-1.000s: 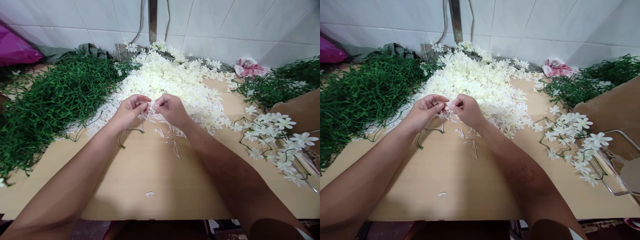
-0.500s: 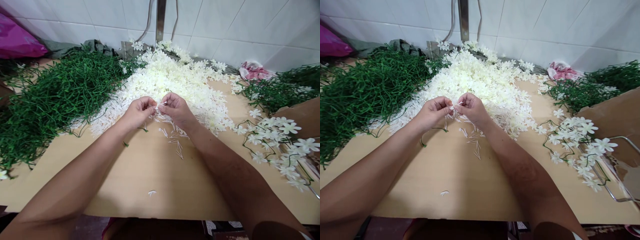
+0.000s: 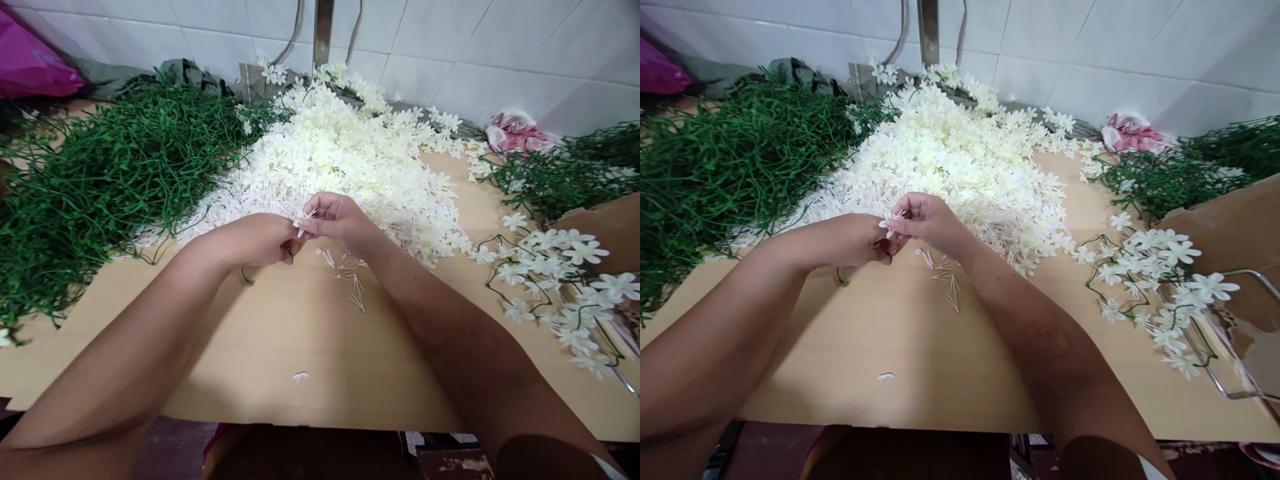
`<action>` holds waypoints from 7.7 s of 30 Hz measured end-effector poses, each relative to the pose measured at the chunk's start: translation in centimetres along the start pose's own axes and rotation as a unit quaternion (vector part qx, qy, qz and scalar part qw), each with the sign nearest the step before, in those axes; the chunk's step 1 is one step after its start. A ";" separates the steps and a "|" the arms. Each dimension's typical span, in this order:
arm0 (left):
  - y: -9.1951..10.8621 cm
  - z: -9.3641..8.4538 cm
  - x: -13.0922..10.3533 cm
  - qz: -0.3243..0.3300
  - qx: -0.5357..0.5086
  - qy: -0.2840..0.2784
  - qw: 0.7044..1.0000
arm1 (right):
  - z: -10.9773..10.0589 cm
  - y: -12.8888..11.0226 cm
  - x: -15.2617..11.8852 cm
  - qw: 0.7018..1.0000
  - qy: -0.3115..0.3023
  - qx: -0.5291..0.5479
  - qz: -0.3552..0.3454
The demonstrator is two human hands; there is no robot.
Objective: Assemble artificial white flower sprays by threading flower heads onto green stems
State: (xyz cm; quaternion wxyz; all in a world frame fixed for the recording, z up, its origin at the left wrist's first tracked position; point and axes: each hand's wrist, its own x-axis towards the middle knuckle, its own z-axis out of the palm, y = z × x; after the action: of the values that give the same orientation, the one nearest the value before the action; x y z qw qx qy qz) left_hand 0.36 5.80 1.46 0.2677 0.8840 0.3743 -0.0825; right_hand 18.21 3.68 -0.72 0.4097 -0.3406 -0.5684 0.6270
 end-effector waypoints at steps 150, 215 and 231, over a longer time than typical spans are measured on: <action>0.6 -2.3 -0.9 0.117 -0.299 0.370 0.872 | -2.9 -1.2 0.3 0.974 0.219 0.059 -0.005; 1.7 -1.4 3.9 -0.112 -0.136 0.369 0.913 | -2.5 -0.8 0.4 0.869 0.236 -0.383 -0.206; 3.2 -1.3 4.5 -0.104 -0.432 0.354 0.823 | -2.6 0.1 0.5 0.777 0.245 -0.525 -0.248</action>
State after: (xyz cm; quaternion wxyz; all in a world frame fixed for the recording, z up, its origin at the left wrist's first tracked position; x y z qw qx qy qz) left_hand 5.74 7.42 2.37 0.4609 0.6021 0.5303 0.3792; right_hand 20.32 5.31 -1.16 0.4343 -0.4919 -0.7546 0.0035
